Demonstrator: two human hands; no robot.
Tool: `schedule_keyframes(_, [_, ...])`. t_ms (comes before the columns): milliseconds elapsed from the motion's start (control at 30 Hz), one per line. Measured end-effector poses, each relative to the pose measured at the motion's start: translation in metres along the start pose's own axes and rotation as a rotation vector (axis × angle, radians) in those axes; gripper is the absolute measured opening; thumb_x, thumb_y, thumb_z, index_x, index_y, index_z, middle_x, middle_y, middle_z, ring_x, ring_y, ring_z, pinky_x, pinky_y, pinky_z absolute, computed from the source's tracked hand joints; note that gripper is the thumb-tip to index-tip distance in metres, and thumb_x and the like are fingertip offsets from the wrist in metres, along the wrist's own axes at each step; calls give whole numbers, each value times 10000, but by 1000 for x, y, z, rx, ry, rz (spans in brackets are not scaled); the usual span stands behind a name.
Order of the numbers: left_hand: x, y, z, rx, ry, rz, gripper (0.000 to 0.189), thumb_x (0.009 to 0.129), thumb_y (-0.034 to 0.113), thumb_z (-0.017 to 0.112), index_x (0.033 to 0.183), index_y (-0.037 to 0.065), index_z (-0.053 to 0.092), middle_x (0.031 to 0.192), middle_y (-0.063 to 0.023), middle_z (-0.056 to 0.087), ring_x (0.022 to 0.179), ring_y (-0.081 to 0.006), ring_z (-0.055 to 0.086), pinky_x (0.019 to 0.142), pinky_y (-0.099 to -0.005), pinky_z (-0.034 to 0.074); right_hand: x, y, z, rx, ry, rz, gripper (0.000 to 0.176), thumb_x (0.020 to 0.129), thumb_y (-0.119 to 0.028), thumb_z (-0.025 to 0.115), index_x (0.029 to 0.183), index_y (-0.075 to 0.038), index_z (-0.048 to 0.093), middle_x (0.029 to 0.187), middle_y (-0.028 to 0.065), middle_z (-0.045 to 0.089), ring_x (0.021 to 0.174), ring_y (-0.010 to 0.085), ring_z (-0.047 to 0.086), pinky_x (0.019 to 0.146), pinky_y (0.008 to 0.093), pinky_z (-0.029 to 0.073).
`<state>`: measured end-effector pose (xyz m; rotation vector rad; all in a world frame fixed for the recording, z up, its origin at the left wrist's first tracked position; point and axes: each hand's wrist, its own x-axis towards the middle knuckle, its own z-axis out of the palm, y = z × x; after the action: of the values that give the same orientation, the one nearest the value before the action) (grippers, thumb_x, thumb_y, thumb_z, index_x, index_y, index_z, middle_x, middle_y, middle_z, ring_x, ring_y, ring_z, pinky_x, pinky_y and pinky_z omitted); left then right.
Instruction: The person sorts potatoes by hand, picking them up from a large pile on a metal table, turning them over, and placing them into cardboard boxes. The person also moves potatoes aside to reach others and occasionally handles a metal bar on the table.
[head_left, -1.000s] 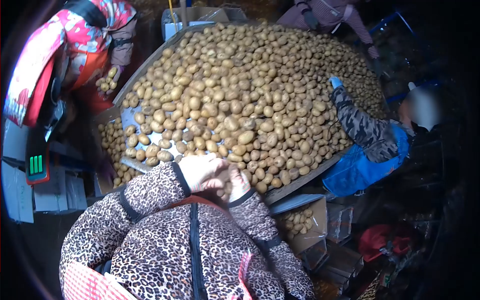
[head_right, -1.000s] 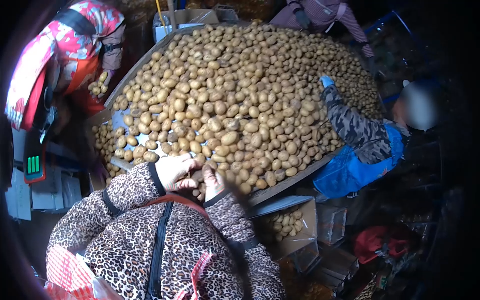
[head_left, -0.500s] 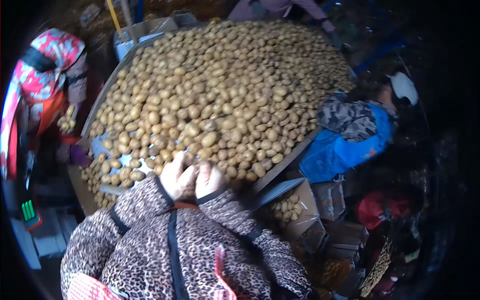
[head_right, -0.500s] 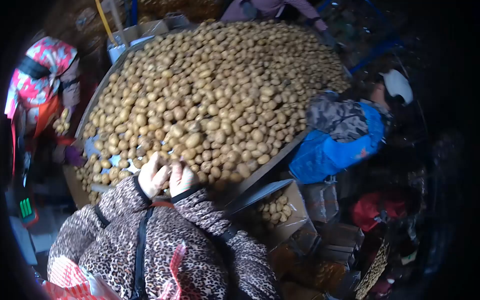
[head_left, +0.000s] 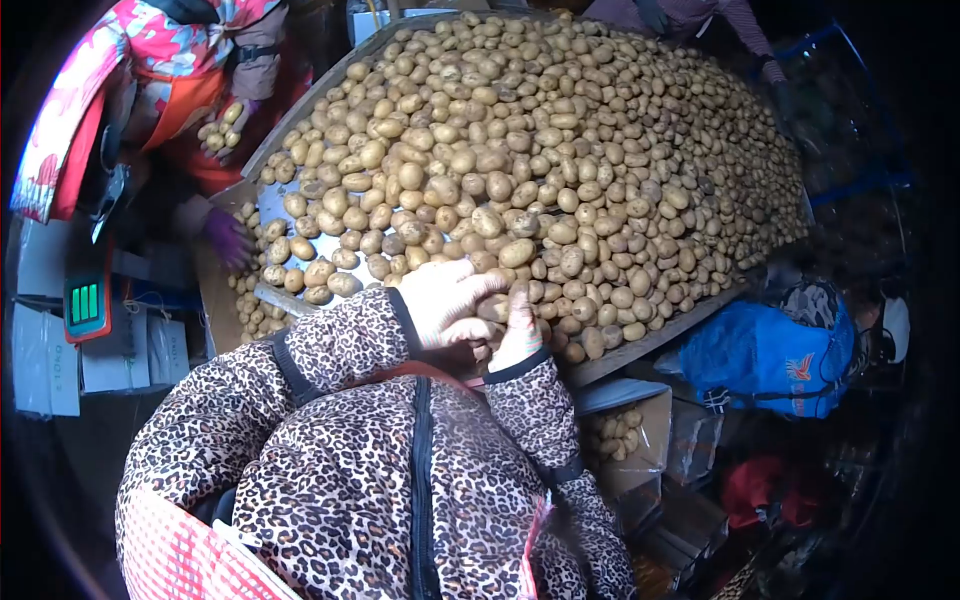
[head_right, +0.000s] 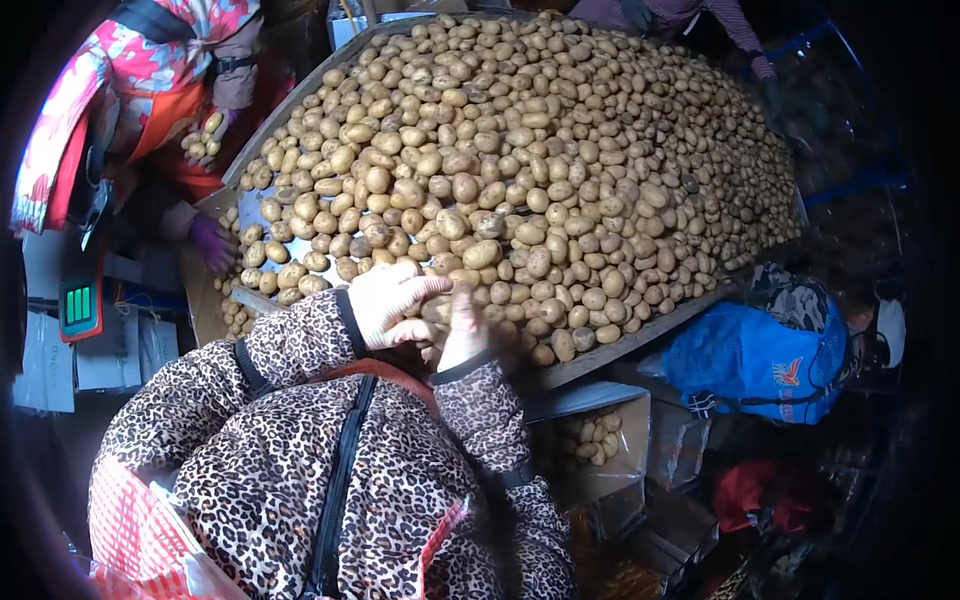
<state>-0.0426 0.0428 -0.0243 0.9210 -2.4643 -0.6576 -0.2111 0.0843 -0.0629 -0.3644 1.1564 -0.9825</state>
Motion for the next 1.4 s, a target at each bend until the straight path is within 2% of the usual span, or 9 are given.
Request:
schedule_keyframes(367, [-28, -2, 30, -292, 193, -375, 308, 895, 271, 537, 1068, 16, 528, 867, -203, 656, 806, -349, 662, 724, -383, 532, 19, 38, 33, -346, 172, -459, 449, 942, -480, 478, 937, -42, 578, 859, 122, 636, 873, 245, 613, 766, 367, 476])
schedule_keyframes(567, [-7, -15, 51, -459, 399, -509, 282, 984, 210, 376, 870, 12, 541, 770, -121, 600, 696, -236, 580, 651, -341, 476, -5, 9, 38, -796, 355, -553, 384, 937, -434, 483, 1004, -70, 588, 810, 230, 644, 775, 417, 625, 655, 468, 500])
schedule_keyframes(667, [2, -48, 76, -1291, 308, -875, 328, 977, 309, 394, 855, 50, 554, 768, -75, 604, 659, -162, 565, 562, -294, 450, 23, 12, 21, -915, 201, -560, 422, 909, -455, 521, 1042, -54, 530, 830, 248, 647, 785, 429, 625, 685, 515, 492])
schedule_keyframes(933, [-8, -117, 73, -677, 303, -461, 305, 949, 221, 554, 1189, 33, 561, 927, -34, 598, 871, -121, 561, 777, -244, 475, 62, -24, -65, -715, 273, -505, 273, 892, -246, 627, 1069, -54, 546, 873, 110, 626, 711, 235, 602, 684, 360, 516])
schedule_keyframes(1033, [-18, -105, 55, -920, 194, -747, 233, 956, 255, 544, 1004, 38, 613, 718, 29, 576, 668, -56, 516, 584, -229, 413, 107, -53, -202, -298, 549, -740, 238, 905, -114, 561, 1128, -36, 536, 948, 107, 612, 824, 202, 592, 741, 346, 519])
schedule_keyframes(1133, [-30, -104, 68, -822, 108, -734, 290, 951, 312, 542, 976, 35, 624, 789, 4, 615, 737, -86, 557, 656, -268, 463, 61, -137, -245, -1039, 1123, -454, 298, 899, -131, 527, 1197, -138, 538, 1145, 221, 564, 1029, 387, 585, 870, 442, 492])
schedule_keyframes(1200, [-30, -100, 64, -600, -57, -750, 318, 946, 328, 552, 1033, 29, 615, 868, -17, 627, 803, -108, 564, 715, -282, 473, 115, -138, -333, -1337, 817, -88, 363, 901, -83, 513, 1262, -114, 514, 1211, 208, 568, 1089, 348, 576, 920, 404, 479])
schedule_keyframes(1333, [-23, -86, 69, -880, -13, -673, 366, 943, 353, 563, 1103, 25, 585, 931, -13, 614, 849, -116, 549, 751, -272, 463, 181, -132, -352, -491, 233, -147, 375, 910, -72, 513, 1285, -74, 510, 1224, 157, 575, 1090, 277, 578, 926, 355, 475])
schedule_keyframes(1400, [-27, -104, 81, -899, -123, -699, 373, 938, 332, 580, 1146, 22, 580, 936, -11, 621, 854, -103, 539, 774, -254, 454, 162, -126, -295, -739, 32, -535, 414, 897, -137, 539, 1309, -172, 535, 1108, 106, 632, 908, 206, 600, 864, 307, 477])
